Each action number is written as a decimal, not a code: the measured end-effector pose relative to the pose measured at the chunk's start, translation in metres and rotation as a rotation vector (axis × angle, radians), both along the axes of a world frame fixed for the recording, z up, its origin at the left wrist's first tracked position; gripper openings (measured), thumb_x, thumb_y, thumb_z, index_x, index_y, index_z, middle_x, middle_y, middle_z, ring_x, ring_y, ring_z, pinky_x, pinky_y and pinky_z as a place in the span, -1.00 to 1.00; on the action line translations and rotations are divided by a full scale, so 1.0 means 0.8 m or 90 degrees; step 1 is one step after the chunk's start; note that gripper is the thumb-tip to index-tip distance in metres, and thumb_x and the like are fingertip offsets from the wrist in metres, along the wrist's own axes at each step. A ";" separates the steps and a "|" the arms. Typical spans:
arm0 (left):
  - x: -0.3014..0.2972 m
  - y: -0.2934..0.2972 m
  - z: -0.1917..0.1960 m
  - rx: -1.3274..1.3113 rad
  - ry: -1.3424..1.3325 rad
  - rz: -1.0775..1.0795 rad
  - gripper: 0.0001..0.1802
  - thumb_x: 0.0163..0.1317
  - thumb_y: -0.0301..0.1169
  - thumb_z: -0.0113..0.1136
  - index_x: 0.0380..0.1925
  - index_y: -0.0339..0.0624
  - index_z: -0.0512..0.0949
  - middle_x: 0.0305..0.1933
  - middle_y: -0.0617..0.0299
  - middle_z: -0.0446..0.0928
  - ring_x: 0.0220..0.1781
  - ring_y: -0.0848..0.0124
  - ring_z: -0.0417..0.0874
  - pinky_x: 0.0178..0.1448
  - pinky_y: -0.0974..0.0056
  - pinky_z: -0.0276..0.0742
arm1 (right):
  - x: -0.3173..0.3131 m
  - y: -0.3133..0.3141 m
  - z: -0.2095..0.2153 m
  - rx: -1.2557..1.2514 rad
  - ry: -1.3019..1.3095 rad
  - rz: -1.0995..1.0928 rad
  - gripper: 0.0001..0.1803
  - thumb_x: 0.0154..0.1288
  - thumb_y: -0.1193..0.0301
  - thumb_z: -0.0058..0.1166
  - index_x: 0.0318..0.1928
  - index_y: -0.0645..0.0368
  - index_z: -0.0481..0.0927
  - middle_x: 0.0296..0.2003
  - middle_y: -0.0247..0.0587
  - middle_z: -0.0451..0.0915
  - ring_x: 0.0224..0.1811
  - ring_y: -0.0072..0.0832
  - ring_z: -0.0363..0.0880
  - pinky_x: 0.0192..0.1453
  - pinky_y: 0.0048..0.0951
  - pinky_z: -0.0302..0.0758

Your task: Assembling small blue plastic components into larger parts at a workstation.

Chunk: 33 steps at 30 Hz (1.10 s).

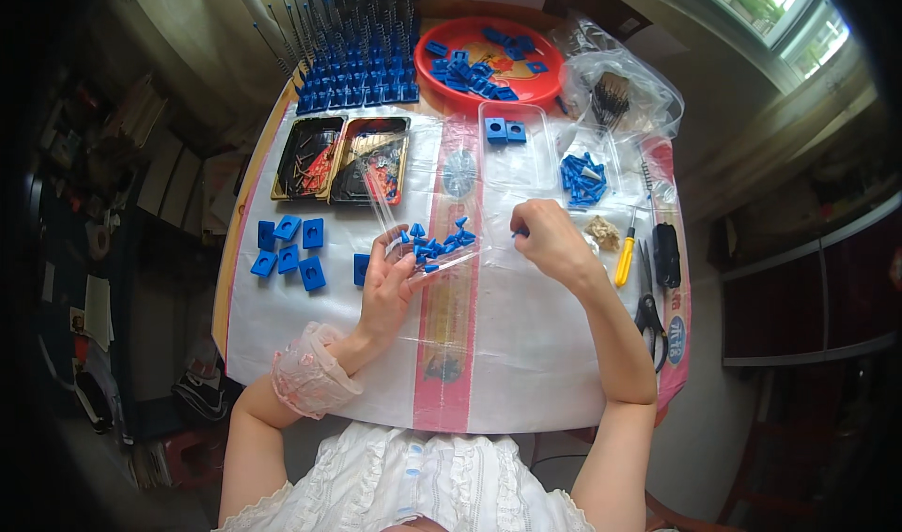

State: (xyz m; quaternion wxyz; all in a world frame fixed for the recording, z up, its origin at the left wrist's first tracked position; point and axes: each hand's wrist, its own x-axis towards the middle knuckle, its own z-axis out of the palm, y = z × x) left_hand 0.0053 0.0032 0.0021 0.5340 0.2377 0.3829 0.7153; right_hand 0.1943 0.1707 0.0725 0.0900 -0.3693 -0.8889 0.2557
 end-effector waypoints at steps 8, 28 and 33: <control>0.002 0.001 0.003 -0.009 -0.001 -0.020 -0.52 0.45 -0.51 -0.13 0.33 -0.25 0.07 0.16 0.03 0.40 0.13 0.33 0.62 0.20 0.18 0.68 | 0.010 0.020 -0.023 0.015 0.009 -0.039 -0.83 0.06 0.60 0.16 -0.28 0.34 0.70 -0.29 0.12 0.67 -0.11 -0.03 0.63 0.08 -0.19 0.51; 0.005 0.001 0.001 -0.032 0.018 -0.057 -0.49 0.47 -0.46 -0.08 0.35 -0.23 0.07 0.18 0.04 0.41 0.13 0.34 0.61 0.18 0.21 0.67 | 0.019 -0.001 0.034 0.057 0.066 -0.053 -0.77 0.14 0.70 0.15 -0.15 0.35 0.66 -0.19 -0.05 0.67 -0.19 -0.30 0.68 -0.11 -0.40 0.60; 0.004 -0.001 -0.003 -0.034 0.035 -0.092 -0.49 0.48 -0.45 -0.08 0.36 -0.23 0.07 0.19 0.04 0.43 0.13 0.34 0.62 0.16 0.22 0.65 | -0.013 -0.048 0.056 0.058 0.126 0.071 -0.80 0.09 0.61 0.25 -0.21 0.28 0.66 -0.26 -0.08 0.61 -0.19 -0.20 0.65 -0.10 -0.27 0.57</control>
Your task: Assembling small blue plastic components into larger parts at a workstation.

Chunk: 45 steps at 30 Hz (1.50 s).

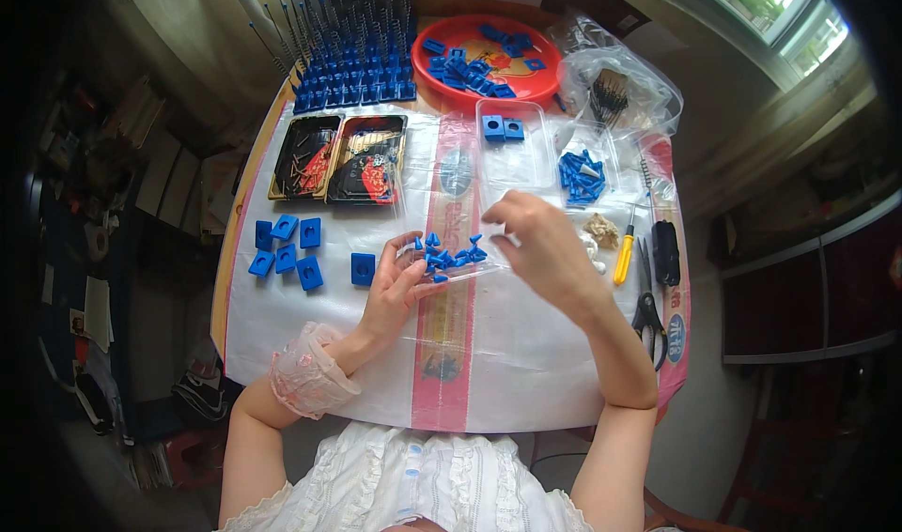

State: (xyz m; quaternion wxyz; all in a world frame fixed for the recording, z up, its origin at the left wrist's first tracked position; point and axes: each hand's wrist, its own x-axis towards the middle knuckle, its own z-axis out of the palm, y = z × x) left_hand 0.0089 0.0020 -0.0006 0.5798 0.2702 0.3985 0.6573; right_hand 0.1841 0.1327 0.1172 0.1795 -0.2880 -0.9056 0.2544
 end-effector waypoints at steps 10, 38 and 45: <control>0.001 -0.002 0.002 0.001 0.016 -0.063 -0.49 0.47 -0.45 -0.06 0.34 -0.24 0.08 0.21 0.01 0.43 0.14 0.33 0.61 0.14 0.23 0.66 | -0.017 -0.019 -0.031 0.232 -0.137 0.056 -0.90 0.04 0.60 0.17 -0.37 0.22 0.57 -0.35 -0.16 0.58 -0.16 -0.22 0.56 -0.13 -0.24 0.56; 0.000 -0.001 0.003 -0.011 -0.048 -0.091 -0.51 0.51 -0.38 -0.11 0.34 -0.26 0.08 0.17 0.04 0.42 0.16 0.29 0.59 0.17 0.20 0.63 | -0.025 -0.035 -0.022 -0.157 -0.055 0.255 -0.82 0.18 0.54 0.19 -0.21 0.31 0.53 -0.30 -0.05 0.49 -0.25 -0.10 0.56 -0.18 -0.19 0.48; -0.003 -0.002 -0.002 -0.024 -0.069 -0.104 -0.53 0.52 -0.33 -0.06 0.32 -0.21 0.11 0.23 0.05 0.41 0.14 0.37 0.59 0.17 0.23 0.63 | -0.027 -0.036 -0.028 -0.152 -0.044 0.265 -0.80 0.18 0.53 0.26 -0.21 0.29 0.55 -0.30 -0.13 0.49 -0.33 -0.26 0.58 -0.24 -0.30 0.54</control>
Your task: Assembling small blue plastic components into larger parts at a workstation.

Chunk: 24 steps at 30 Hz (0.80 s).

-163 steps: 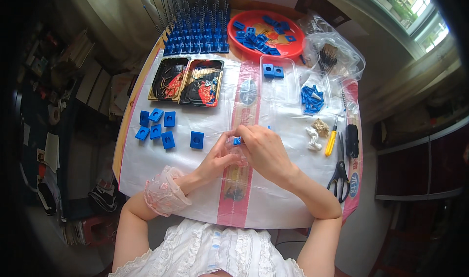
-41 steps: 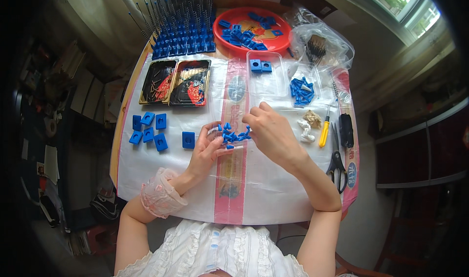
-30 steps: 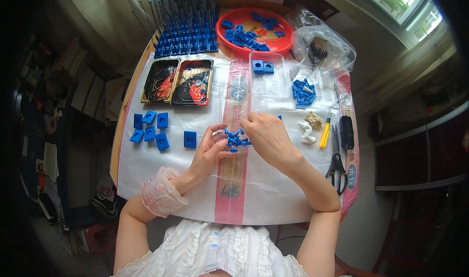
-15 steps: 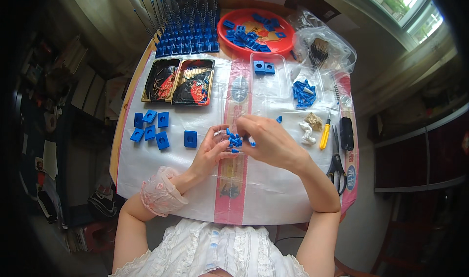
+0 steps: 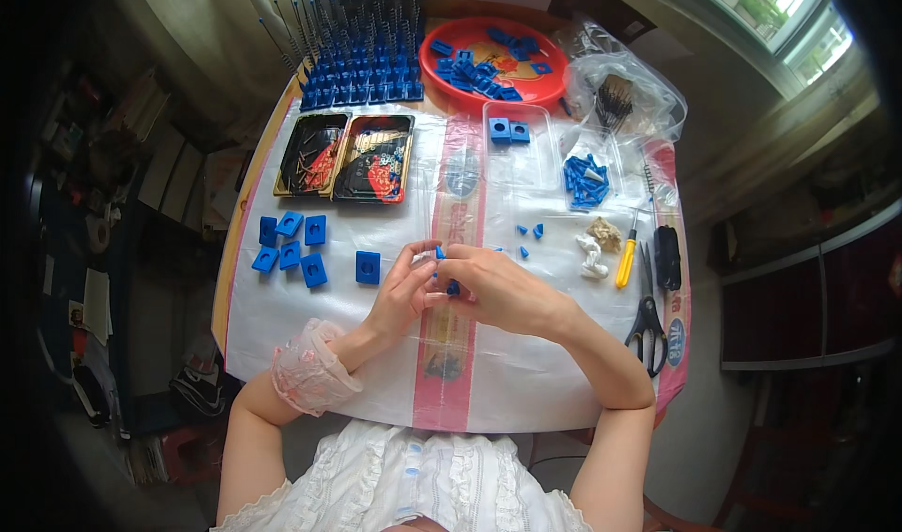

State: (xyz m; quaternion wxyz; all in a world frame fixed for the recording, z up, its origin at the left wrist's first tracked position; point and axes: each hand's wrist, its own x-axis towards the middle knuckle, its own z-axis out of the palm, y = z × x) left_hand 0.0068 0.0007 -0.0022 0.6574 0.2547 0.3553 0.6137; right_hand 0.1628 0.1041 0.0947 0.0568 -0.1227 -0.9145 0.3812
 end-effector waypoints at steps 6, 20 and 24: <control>0.002 0.002 -0.001 0.000 -0.010 -0.007 -0.53 0.52 -0.32 -0.06 0.31 -0.22 0.12 0.21 0.06 0.43 0.12 0.35 0.61 0.16 0.23 0.63 | 0.001 0.000 0.003 0.005 0.008 -0.008 -0.82 0.16 0.55 0.30 -0.26 0.28 0.56 -0.33 -0.18 0.52 -0.39 -0.34 0.60 -0.28 -0.37 0.56; 0.002 0.004 0.003 -0.015 0.000 0.057 -0.53 0.50 -0.32 -0.05 0.30 -0.23 0.14 0.13 0.10 0.45 0.10 0.32 0.61 0.14 0.18 0.65 | 0.073 0.093 0.012 0.291 -0.186 -0.396 -0.88 0.06 0.60 0.13 -0.33 0.29 0.62 -0.26 0.04 0.66 -0.15 -0.06 0.64 -0.01 -0.13 0.53; 0.003 0.004 0.005 -0.017 0.005 0.050 -0.53 0.50 -0.32 -0.05 0.31 -0.23 0.15 0.13 0.10 0.45 0.09 0.32 0.62 0.13 0.20 0.65 | 0.079 0.115 -0.013 0.295 -0.267 -0.376 -0.86 0.02 0.60 0.14 -0.34 0.25 0.64 -0.30 0.03 0.67 -0.13 -0.06 0.65 -0.02 -0.12 0.54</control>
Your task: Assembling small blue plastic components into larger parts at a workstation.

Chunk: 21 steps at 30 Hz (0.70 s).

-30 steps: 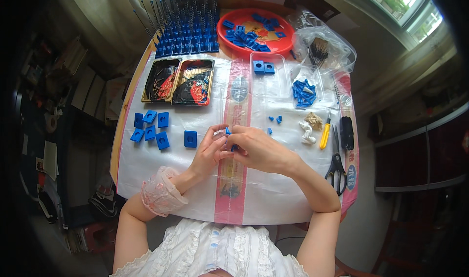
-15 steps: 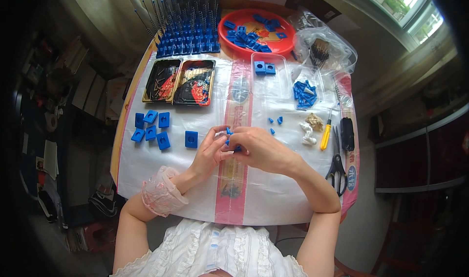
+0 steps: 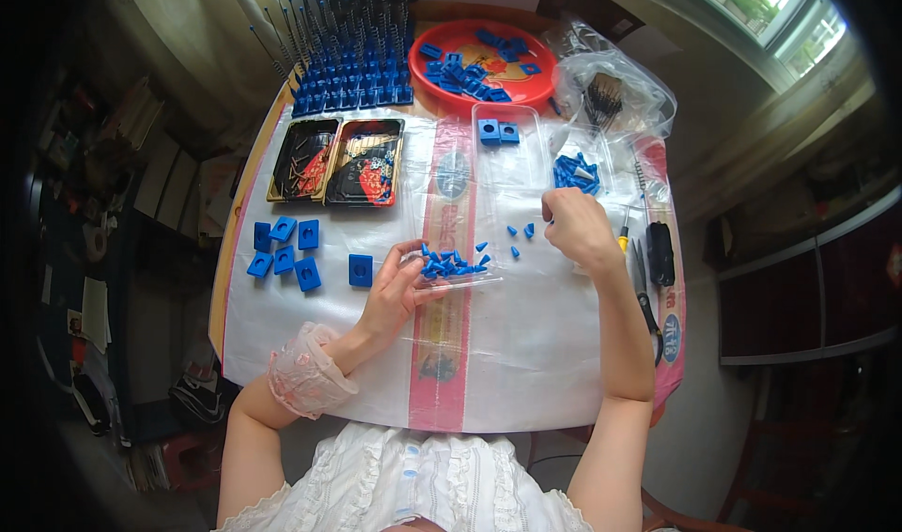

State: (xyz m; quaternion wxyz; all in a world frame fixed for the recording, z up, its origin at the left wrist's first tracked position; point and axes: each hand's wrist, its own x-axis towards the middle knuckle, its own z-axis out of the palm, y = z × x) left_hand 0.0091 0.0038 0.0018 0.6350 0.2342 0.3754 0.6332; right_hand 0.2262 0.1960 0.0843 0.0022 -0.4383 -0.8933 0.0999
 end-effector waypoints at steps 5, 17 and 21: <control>-0.002 -0.002 -0.002 0.000 0.002 0.005 -0.53 0.50 -0.31 -0.05 0.30 -0.23 0.16 0.13 0.10 0.45 0.07 0.33 0.62 0.12 0.22 0.66 | -0.011 -0.012 -0.001 0.042 -0.023 0.011 -0.88 0.01 0.62 0.13 -0.36 0.25 0.62 -0.32 0.05 0.67 -0.17 -0.01 0.66 -0.07 -0.10 0.56; -0.001 -0.002 0.002 0.001 0.001 0.004 -0.53 0.50 -0.31 -0.05 0.30 -0.23 0.16 0.13 0.11 0.44 0.09 0.34 0.61 0.12 0.22 0.66 | -0.014 -0.014 -0.042 -0.019 -0.006 0.051 -0.78 -0.01 0.64 0.15 -0.29 0.35 0.45 -0.37 0.14 0.61 -0.20 0.07 0.59 -0.09 -0.09 0.47; 0.000 -0.001 0.001 0.001 -0.001 0.000 -0.53 0.50 -0.32 -0.05 0.30 -0.23 0.16 0.13 0.11 0.44 0.11 0.33 0.61 0.12 0.22 0.66 | -0.012 -0.015 -0.034 -0.052 0.045 0.054 -0.75 0.00 0.65 0.16 -0.26 0.35 0.43 -0.38 0.14 0.60 -0.23 0.05 0.59 -0.13 -0.11 0.48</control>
